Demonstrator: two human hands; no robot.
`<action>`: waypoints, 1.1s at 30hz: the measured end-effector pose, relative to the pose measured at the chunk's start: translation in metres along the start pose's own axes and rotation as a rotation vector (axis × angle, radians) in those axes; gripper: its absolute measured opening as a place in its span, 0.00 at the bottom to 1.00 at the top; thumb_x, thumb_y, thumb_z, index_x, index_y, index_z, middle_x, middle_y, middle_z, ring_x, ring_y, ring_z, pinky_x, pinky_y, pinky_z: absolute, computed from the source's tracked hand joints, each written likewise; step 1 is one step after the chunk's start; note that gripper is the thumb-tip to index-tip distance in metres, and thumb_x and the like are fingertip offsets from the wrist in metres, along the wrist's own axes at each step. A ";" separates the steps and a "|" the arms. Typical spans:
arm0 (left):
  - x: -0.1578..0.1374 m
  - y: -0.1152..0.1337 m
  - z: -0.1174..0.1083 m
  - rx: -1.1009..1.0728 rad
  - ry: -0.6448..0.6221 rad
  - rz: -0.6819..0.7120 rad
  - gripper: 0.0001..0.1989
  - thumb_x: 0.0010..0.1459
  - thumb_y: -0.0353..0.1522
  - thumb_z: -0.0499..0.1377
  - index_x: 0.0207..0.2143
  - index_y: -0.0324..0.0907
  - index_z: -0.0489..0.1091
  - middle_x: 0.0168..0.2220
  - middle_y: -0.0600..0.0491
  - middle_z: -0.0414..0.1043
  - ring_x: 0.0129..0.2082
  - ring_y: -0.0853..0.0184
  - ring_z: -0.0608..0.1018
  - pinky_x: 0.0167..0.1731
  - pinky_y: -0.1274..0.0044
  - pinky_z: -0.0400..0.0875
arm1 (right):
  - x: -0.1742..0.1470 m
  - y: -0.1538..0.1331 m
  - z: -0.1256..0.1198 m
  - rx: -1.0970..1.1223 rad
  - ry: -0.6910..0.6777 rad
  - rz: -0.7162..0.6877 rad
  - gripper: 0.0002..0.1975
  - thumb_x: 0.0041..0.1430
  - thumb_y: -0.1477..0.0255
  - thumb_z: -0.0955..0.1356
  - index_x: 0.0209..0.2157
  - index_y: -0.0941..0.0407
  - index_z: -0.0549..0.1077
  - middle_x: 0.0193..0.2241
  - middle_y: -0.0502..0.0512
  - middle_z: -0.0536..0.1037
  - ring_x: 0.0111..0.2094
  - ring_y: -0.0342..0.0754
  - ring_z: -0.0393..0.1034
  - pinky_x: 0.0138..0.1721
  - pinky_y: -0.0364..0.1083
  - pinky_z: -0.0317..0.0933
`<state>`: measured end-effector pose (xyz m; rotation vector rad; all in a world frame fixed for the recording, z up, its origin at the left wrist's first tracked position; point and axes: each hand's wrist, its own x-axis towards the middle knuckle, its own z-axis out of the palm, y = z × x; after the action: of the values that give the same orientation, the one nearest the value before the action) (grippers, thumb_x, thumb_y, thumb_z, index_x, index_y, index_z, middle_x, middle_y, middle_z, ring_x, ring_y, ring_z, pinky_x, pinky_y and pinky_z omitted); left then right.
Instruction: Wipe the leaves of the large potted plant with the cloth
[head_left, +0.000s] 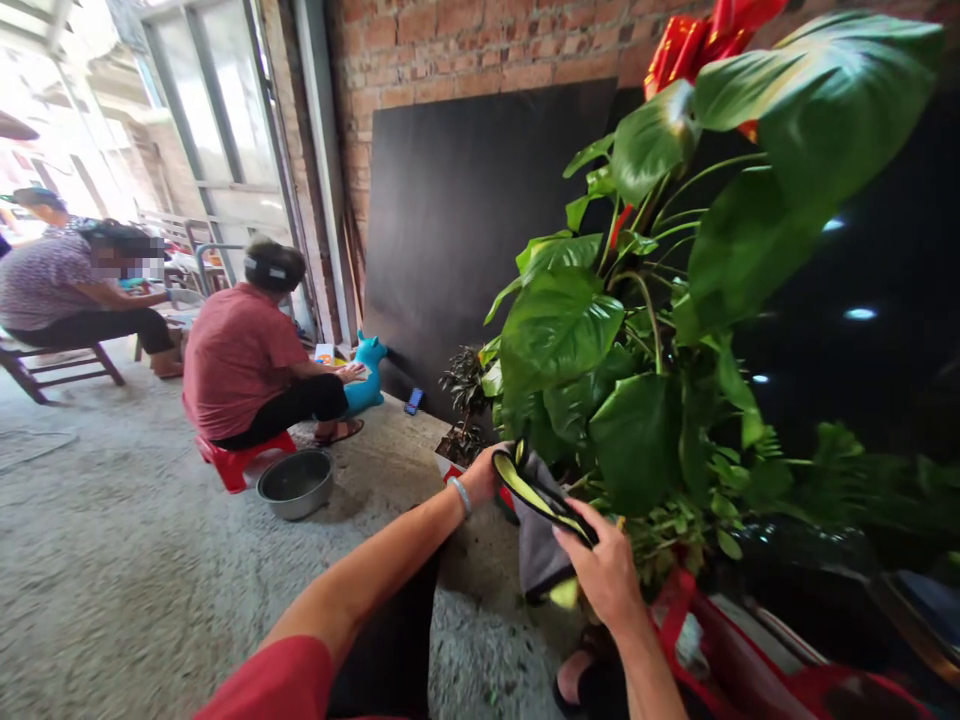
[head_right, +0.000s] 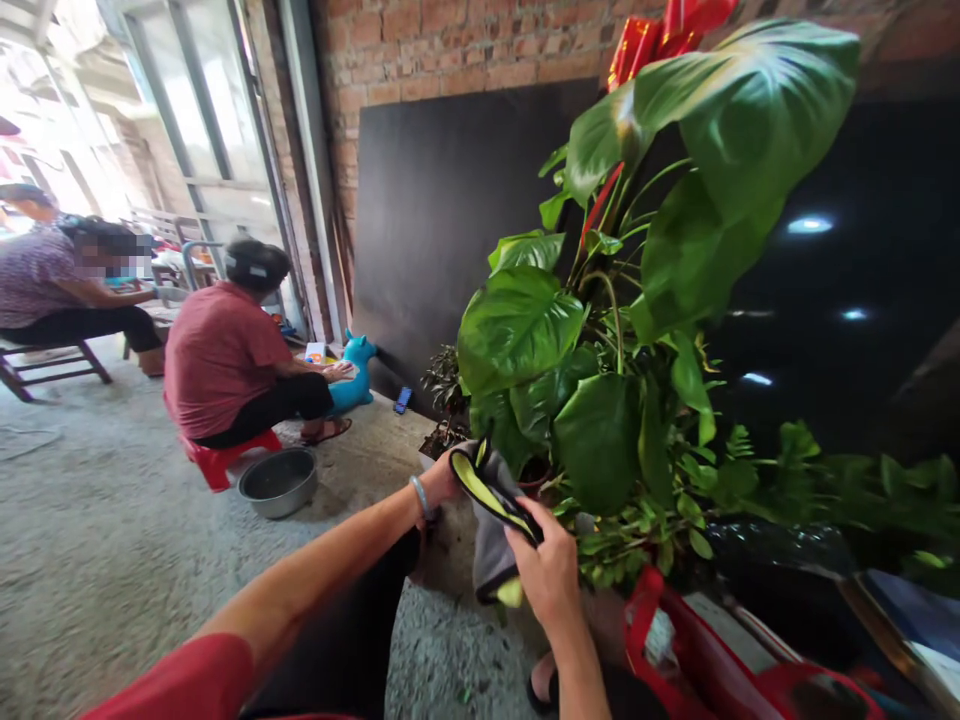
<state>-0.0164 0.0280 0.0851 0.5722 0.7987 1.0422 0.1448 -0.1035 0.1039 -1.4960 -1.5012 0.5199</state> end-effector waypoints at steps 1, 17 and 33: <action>-0.009 -0.006 -0.009 0.014 0.046 0.001 0.05 0.55 0.30 0.64 0.30 0.39 0.69 0.24 0.54 0.71 0.26 0.67 0.74 0.38 0.74 0.70 | -0.013 0.010 -0.005 0.018 0.020 0.080 0.25 0.47 0.57 0.68 0.44 0.55 0.80 0.41 0.62 0.84 0.44 0.61 0.78 0.50 0.57 0.69; -0.101 0.001 0.033 0.188 -0.045 0.118 0.23 0.36 0.35 0.75 0.36 0.39 0.75 0.29 0.53 0.77 0.28 0.65 0.77 0.32 0.74 0.73 | -0.040 -0.030 -0.006 0.278 0.077 -0.141 0.11 0.53 0.63 0.72 0.36 0.54 0.80 0.38 0.57 0.82 0.40 0.53 0.76 0.41 0.49 0.70; -0.065 0.122 0.194 1.178 -0.406 1.075 0.17 0.52 0.34 0.66 0.45 0.40 0.74 0.39 0.50 0.79 0.43 0.57 0.79 0.44 0.71 0.73 | 0.090 0.094 -0.041 1.124 0.482 0.497 0.21 0.23 0.68 0.78 0.27 0.53 0.74 0.27 0.48 0.81 0.36 0.53 0.77 0.41 0.51 0.73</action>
<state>0.0575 0.0095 0.3110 2.3209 0.6593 1.2402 0.2450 -0.0155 0.0746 -0.9275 -0.2774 0.9890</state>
